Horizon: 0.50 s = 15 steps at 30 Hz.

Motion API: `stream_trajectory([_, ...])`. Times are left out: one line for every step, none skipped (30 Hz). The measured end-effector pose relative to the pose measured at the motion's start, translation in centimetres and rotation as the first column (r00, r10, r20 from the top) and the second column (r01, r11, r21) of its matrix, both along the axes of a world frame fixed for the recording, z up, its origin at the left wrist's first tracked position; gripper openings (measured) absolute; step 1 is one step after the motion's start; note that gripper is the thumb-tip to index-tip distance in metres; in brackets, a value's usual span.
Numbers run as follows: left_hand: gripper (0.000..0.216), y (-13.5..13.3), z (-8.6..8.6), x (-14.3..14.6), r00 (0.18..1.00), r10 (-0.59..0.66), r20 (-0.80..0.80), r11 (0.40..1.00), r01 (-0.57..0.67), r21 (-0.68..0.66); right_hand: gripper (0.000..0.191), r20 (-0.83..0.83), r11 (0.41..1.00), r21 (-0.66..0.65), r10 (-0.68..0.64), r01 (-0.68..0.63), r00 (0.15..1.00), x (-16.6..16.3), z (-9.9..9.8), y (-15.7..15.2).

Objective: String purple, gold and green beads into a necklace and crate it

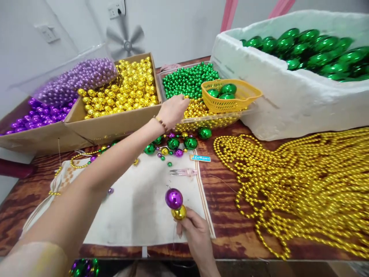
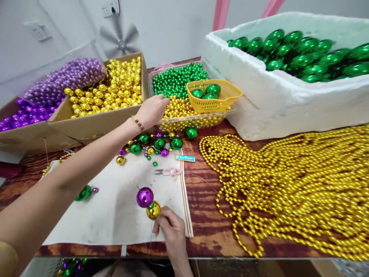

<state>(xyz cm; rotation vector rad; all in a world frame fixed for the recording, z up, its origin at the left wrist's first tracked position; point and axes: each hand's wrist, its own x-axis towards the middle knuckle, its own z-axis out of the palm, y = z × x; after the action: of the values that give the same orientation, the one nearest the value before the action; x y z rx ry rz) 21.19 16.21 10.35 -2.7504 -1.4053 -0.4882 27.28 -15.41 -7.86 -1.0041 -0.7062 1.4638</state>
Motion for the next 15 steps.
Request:
stream_trajectory([0.034, 1.2, 0.2, 0.8, 0.991, 0.03, -0.133, 0.999, -0.032, -0.019, 0.024, -0.01, 1.0, 0.005, 0.005, -0.005, 1.0, 0.0, -0.1, 0.0])
stream_trajectory([0.035, 2.1, 0.1, 1.4, 0.97, 0.047, -0.237, 0.998, -0.058, -0.039, 0.024, -0.019, 1.0, 0.012, 0.009, -0.008, 1.0, 0.0, -0.2, 0.0])
stream_trajectory([0.035, 2.8, -0.1, 1.8, 0.948, 0.056, -0.313, 0.995, -0.079, -0.062, 0.023, -0.028, 1.0, 0.018, 0.01, -0.01, 1.0, 0.0, -0.3, -0.1])
stream_trajectory([0.035, 3.3, -0.4, 2.0, 0.931, 0.058, -0.359, 0.992, -0.094, -0.083, 0.022, -0.038, 1.0, 0.023, 0.012, -0.011, 0.999, 0.0, -0.4, -0.1])
stream_trajectory([0.034, 3.7, -0.8, 2.1, 0.924, 0.06, -0.378, 0.99, -0.105, -0.098, 0.022, -0.046, 1.0, 0.026, 0.017, -0.015, 0.999, 0.0, -0.5, -0.1])
stream_trajectory([0.034, 3.9, -1.2, 2.1, 0.924, 0.066, -0.377, 0.988, -0.115, -0.108, 0.021, -0.054, 0.999, 0.028, 0.021, -0.02, 0.998, 0.0, -0.5, -0.1])
stream_trajectory([0.035, 4.1, -1.4, 2.0, 0.929, 0.074, -0.362, 0.986, -0.123, -0.115, 0.02, -0.061, 0.999, 0.03, 0.027, -0.025, 0.998, 0.0, -0.6, -0.1])
stream_trajectory([0.035, 4.2, -1.6, 2.0, 0.939, 0.079, -0.334, 0.985, -0.126, -0.12, 0.02, -0.066, 0.999, 0.032, 0.033, -0.031, 0.997, -0.1, -0.6, -0.1])
stream_trajectory([0.035, 4.3, -1.6, 1.9, 0.955, 0.076, -0.287, 0.986, -0.114, -0.119, 0.019, -0.066, 0.999, 0.029, 0.033, -0.031, 0.997, -0.1, -0.6, -0.1])
stream_trajectory([0.034, 4.3, -1.5, 1.8, 0.975, 0.063, -0.215, 0.99, -0.088, -0.111, 0.018, -0.065, 0.999, 0.027, 0.029, -0.027, 0.997, 0.0, -0.5, -0.1])
stream_trajectory([0.034, 4.1, -1.3, 1.5, 0.992, 0.042, -0.117, 0.994, -0.053, -0.1, 0.017, -0.063, 1.0, 0.024, 0.02, -0.019, 0.998, 0.0, -0.5, -0.1])
stream_trajectory([0.032, 3.7, -1.0, 1.2, 1.0, 0.009, 0.004, 0.996, -0.009, -0.093, 0.017, -0.063, 1.0, 0.021, 0.012, -0.011, 0.998, 0.0, -0.4, -0.2])
stream_trajectory([0.029, 2.9, -0.7, 0.7, 0.989, -0.031, 0.144, 0.994, 0.045, -0.095, 0.017, -0.063, 1.0, 0.018, 0.005, -0.004, 0.998, 0.0, -0.4, -0.2])
stream_trajectory([0.025, 1.8, -0.5, -0.1, 0.954, -0.068, 0.292, 0.987, 0.106, -0.116, 0.017, -0.063, 1.0, 0.014, 0.001, -0.001, 0.998, 0.1, -0.4, -0.2])
stream_trajectory([0.02, 0.2, -0.6, -1.0, 0.895, -0.089, 0.436, 0.971, 0.176, -0.164, 0.018, -0.059, 1.0, 0.008, 0.0, 0.001, 0.998, 0.1, -0.4, -0.2])
